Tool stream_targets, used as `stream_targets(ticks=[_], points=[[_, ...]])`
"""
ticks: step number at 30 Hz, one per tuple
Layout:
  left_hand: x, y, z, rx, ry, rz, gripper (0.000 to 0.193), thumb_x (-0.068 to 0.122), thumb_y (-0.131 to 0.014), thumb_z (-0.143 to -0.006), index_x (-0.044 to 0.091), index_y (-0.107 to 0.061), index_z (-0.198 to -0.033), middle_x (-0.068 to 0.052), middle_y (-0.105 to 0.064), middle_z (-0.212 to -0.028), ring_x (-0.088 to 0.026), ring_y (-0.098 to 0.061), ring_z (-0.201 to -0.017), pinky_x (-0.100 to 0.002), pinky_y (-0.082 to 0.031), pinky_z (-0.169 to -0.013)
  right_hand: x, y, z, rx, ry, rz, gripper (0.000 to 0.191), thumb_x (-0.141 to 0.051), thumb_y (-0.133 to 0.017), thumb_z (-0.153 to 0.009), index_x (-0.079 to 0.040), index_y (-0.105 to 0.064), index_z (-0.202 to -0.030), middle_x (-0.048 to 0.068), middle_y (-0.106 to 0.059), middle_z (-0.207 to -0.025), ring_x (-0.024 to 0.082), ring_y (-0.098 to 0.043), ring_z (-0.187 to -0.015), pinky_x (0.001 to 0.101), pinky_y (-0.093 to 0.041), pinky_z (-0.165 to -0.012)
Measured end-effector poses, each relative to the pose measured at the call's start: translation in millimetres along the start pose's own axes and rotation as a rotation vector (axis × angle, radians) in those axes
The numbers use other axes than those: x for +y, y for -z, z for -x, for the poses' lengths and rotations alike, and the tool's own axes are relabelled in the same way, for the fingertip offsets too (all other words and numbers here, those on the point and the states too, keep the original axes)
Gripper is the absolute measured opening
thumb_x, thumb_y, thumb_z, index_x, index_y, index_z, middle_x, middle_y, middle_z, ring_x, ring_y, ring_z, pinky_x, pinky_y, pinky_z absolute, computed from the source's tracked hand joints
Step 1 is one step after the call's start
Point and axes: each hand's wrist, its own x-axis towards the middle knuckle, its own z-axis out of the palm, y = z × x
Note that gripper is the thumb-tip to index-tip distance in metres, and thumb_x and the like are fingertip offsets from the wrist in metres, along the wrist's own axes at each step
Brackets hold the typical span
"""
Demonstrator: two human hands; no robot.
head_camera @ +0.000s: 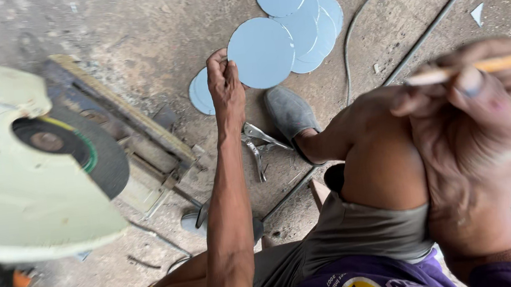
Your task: The person sits on the floor and uses a pencil to draw lines and write numbers on several light-blue circular discs. They handle the discs one at a time, rotating them to mark different sections, then place them back on the floor.
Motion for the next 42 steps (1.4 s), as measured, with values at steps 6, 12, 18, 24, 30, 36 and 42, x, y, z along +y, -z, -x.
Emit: stream_targets(ticks=[6, 12, 18, 24, 30, 36, 42], points=[[42.7, 18.1, 190.7, 0.019, -0.141, 0.185, 0.033, 0.017, -0.047, -0.11, 0.011, -0.054, -0.142, -0.007, -0.068, -0.117, -0.013, -0.064, -0.106, -0.029, -0.058, -0.091, -41.7, -0.8, 81.0, -0.118, 0.013, 0.071, 0.011, 0.005, -0.073, -0.104, 0.015, -0.068, -0.103, 0.029, -0.072, -0.094, 0.031, -0.075, -0.08, 0.038, -0.065, -0.072], [28.2, 16.4, 348.4, 0.19, -0.266, 0.344, 0.029, 0.025, -0.057, -0.109, 0.006, -0.06, -0.131, -0.005, -0.068, -0.113, -0.01, -0.061, -0.105, -0.025, -0.054, -0.094, -39.1, -12.1, 183.0, -0.257, 0.022, 0.271, 0.009, 0.001, -0.075, -0.102, 0.006, -0.07, -0.108, 0.018, -0.075, -0.099, 0.022, -0.077, -0.087, 0.0338, -0.067, -0.083], [30.7, 28.7, 444.8, 0.313, -0.17, 0.687, 0.023, 0.026, -0.074, -0.101, 0.004, -0.066, -0.101, -0.003, -0.068, -0.093, -0.01, -0.061, -0.087, -0.025, -0.055, -0.08, -31.2, -27.8, 255.6, -0.352, -0.098, 0.228, 0.009, -0.001, -0.076, -0.103, 0.004, -0.073, -0.109, 0.015, -0.075, -0.094, 0.016, -0.072, -0.082, 0.0276, -0.061, -0.076], [33.4, 47.4, 486.2, 0.279, 0.065, 0.88, 0.028, 0.033, -0.075, -0.096, 0.006, -0.069, -0.096, -0.002, -0.072, -0.092, -0.013, -0.068, -0.088, -0.032, -0.06, -0.077, -10.8, -43.2, 274.5, -0.351, -0.156, 0.182, 0.009, -0.005, -0.075, -0.099, 0.001, -0.072, -0.106, 0.014, -0.077, -0.096, 0.019, -0.076, -0.081, 0.032, -0.066, -0.075], [19.7, 69.7, 484.9, 0.171, 0.114, 0.677, 0.029, 0.027, -0.08, -0.093, 0.009, -0.073, -0.115, 0.0, -0.074, -0.108, -0.014, -0.066, -0.103, -0.034, -0.059, -0.09, 11.5, -54.9, 264.8, -0.428, -0.229, 0.183, 0.009, -0.004, -0.072, -0.102, 0.003, -0.072, -0.109, 0.017, -0.077, -0.102, 0.021, -0.078, -0.086, 0.0343, -0.068, -0.075], [3.4, 92.4, 492.3, 0.095, 0.23, 0.808, 0.031, 0.026, -0.079, -0.091, 0.011, -0.071, -0.117, 0.001, -0.073, -0.111, -0.014, -0.067, -0.109, -0.037, -0.062, -0.094, 17.5, -51.0, 262.4, -0.512, -0.312, 0.044, 0.012, -0.008, -0.072, -0.106, 0.0, -0.071, -0.116, 0.02, -0.076, -0.112, 0.023, -0.078, -0.09, 0.0354, -0.068, -0.074], [-0.1, 79.4, 496.0, 0.077, 0.222, 0.964, 0.038, 0.015, -0.076, -0.095, 0.009, -0.066, -0.131, -0.004, -0.071, -0.123, -0.015, -0.066, -0.114, -0.033, -0.06, -0.097, 15.0, -46.1, 253.5, -0.526, -0.253, 0.112, 0.012, -0.008, -0.071, -0.107, 0.001, -0.071, -0.116, 0.021, -0.076, -0.111, 0.024, -0.078, -0.09, 0.0318, -0.068, -0.078]])
